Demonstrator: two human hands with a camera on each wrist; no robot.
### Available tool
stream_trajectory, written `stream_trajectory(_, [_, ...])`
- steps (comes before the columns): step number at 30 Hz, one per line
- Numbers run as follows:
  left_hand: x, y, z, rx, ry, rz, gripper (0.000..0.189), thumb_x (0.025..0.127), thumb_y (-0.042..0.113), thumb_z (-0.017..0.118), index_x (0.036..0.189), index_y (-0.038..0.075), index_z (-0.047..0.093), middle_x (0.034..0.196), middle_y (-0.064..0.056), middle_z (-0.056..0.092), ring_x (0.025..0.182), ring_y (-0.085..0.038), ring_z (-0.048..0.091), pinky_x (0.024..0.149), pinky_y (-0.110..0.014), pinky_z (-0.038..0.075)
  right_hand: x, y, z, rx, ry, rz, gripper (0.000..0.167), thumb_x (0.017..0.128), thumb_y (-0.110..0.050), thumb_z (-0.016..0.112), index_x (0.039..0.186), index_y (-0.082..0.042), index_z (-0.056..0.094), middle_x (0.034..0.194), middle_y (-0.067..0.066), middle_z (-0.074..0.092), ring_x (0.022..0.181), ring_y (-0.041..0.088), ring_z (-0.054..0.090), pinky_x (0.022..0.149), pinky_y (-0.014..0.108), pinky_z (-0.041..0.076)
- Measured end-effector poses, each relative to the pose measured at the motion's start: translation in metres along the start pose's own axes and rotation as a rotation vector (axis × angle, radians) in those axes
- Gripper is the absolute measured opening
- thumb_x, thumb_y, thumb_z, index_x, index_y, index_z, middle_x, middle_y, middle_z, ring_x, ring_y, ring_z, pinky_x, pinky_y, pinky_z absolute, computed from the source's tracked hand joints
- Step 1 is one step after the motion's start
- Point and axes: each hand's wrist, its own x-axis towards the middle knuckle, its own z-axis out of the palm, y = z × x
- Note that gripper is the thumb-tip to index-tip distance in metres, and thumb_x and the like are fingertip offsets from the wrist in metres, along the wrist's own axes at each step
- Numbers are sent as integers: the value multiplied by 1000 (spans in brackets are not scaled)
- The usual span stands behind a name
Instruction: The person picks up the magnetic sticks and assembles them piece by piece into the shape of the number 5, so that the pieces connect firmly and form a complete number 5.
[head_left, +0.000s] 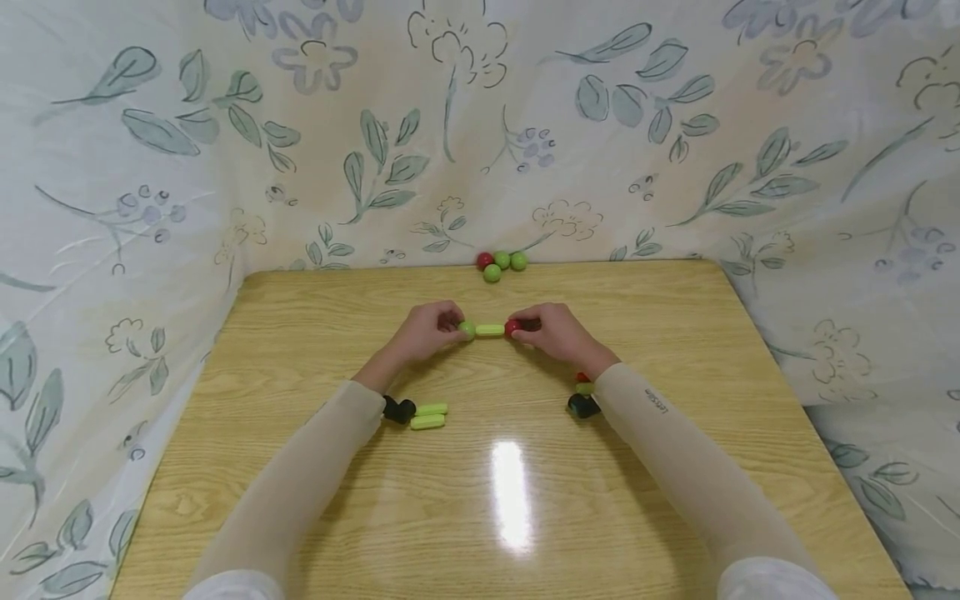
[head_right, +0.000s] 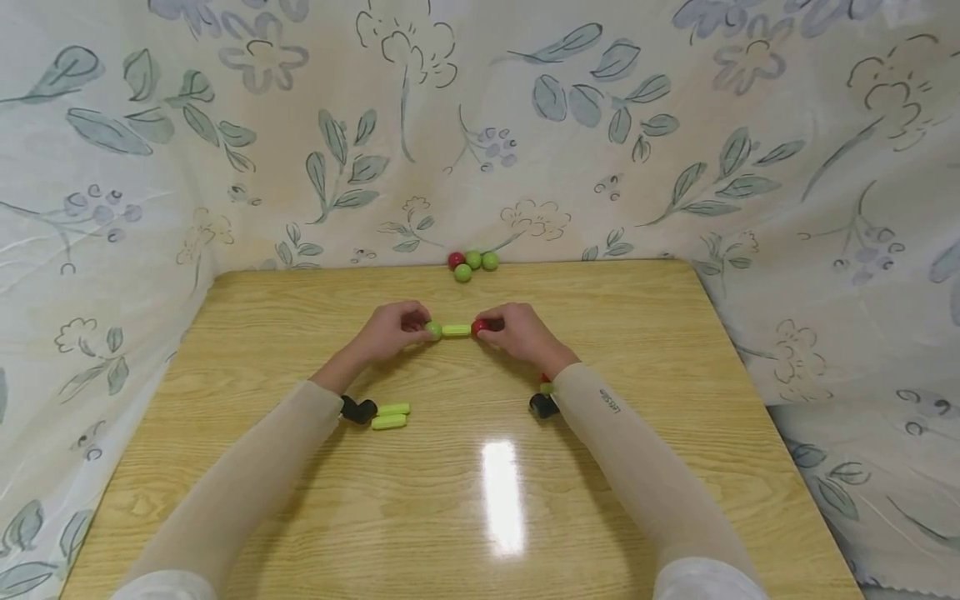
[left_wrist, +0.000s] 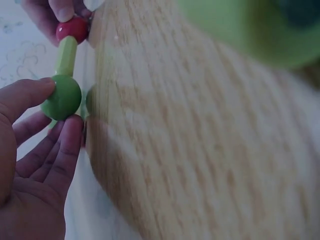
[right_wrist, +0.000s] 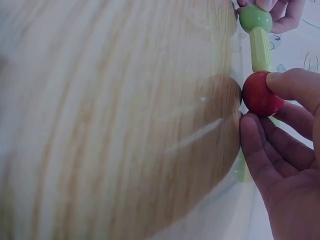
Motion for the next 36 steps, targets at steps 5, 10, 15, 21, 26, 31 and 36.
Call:
stream_trajectory(5, [0,-3,1,-8,-6,-1,20,99,20,83,112,8,72,105,-6,72,97,-22,67,89,-39,57,-1,-2,-1,2,-4,2,35,104,-22,78,136,-7,76,124,8,76,111,22,69,97,41,57])
stream_trajectory(10, [0,-4,1,-20,-16,-1,20,99,19,84,111,8,72,105,-6,71,97,-22,67,88,-38,56,0,-1,-1,9,-5,11,36,104,-22,78,136,-7,76,124,9,76,110,22,69,97,41,57])
stream_trajectory(15, [0,-3,2,-17,-11,4,20,99,19,84,110,8,72,105,-6,71,97,-22,67,89,-38,56,0,1,-1,17,-12,23,36,103,-22,78,136,-7,75,123,8,76,109,23,68,96,42,57])
stream_trajectory(21, [1,-2,2,-13,-2,9,19,99,18,84,111,9,72,106,-6,71,98,-22,67,89,-39,56,1,2,-3,21,-11,15,36,103,-21,78,135,-6,76,120,8,76,107,22,68,95,41,57])
stream_trajectory(26, [2,-3,1,-9,-2,8,19,100,20,83,111,10,72,106,-5,71,98,-22,67,89,-39,56,1,1,-4,33,-10,12,36,103,-22,79,136,-6,76,122,8,75,107,23,67,95,42,57])
stream_trajectory(31, [2,-6,0,4,-8,1,23,100,23,83,117,9,74,112,-5,73,102,-21,68,93,-40,57,1,2,-3,37,-13,15,37,103,-23,79,136,-7,75,124,8,75,109,24,67,97,43,56])
stream_trajectory(36, [1,-6,-1,7,-28,-9,31,102,24,81,129,10,77,123,-4,75,109,-21,70,99,-41,56,2,4,-3,31,-15,19,37,103,-23,79,136,-7,75,124,8,75,109,23,67,98,42,56])
